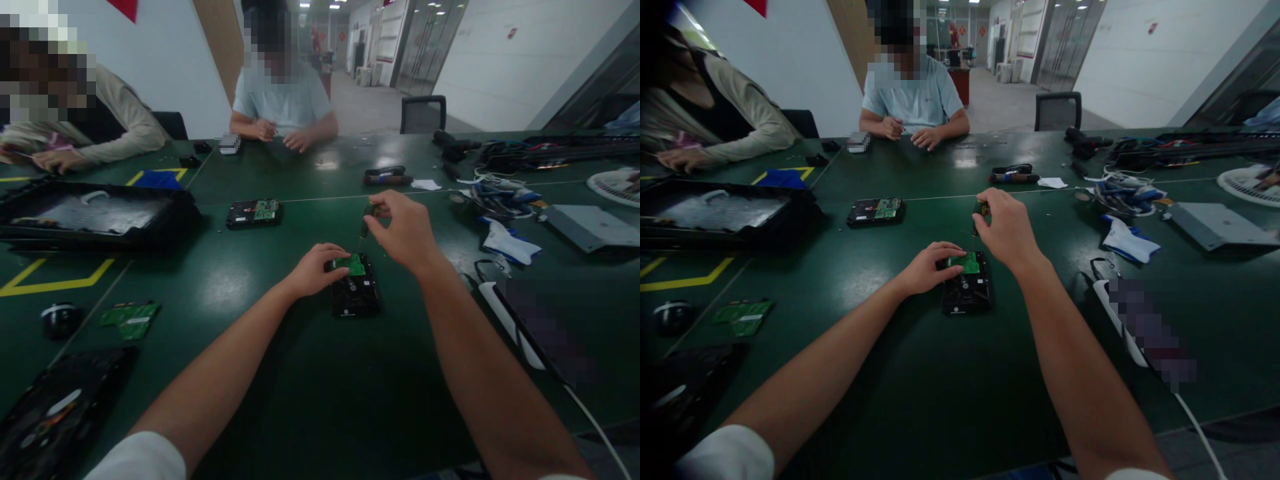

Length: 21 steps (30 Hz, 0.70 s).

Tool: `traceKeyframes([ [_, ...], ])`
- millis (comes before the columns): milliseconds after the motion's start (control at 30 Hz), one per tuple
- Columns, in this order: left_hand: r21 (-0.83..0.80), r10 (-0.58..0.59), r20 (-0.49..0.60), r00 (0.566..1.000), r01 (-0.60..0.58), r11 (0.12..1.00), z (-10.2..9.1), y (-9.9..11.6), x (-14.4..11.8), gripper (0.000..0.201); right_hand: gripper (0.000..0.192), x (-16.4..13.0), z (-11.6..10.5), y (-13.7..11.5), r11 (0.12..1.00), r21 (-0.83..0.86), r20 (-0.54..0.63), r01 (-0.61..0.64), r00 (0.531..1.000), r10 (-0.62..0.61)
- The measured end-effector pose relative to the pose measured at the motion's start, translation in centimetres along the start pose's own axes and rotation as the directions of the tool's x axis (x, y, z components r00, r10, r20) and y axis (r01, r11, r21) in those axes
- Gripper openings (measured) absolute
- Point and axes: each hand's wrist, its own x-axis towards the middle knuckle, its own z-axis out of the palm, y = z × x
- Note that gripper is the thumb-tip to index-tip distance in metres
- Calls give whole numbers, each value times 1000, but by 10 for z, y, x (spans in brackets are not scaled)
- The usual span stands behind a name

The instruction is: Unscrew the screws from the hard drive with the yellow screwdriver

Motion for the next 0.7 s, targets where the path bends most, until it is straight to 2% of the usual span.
traceKeyframes([
  [133, -3, -8, 5, 1000, 8, 1000, 0, 0, 0, 38, 28, 0, 0, -1, 999, 38, -8, -28, 1000, 28],
  [367, -12, -6, -1, 1000, 6, 1000, 0, 1, 1, 38, 25, 1, -4, -3, 999, 11, 39, 46, 998, -46],
  [567, -14, -2, 0, 1000, 2, 1000, 0, 0, 1, 37, 24, 0, -3, -1, 999, 33, 8, -11, 1000, 11],
  [700, -20, -30, -23, 999, 29, 999, 2, -2, 0, 33, 20, 0, -6, -4, 1000, -1, 17, 31, 999, -31],
])
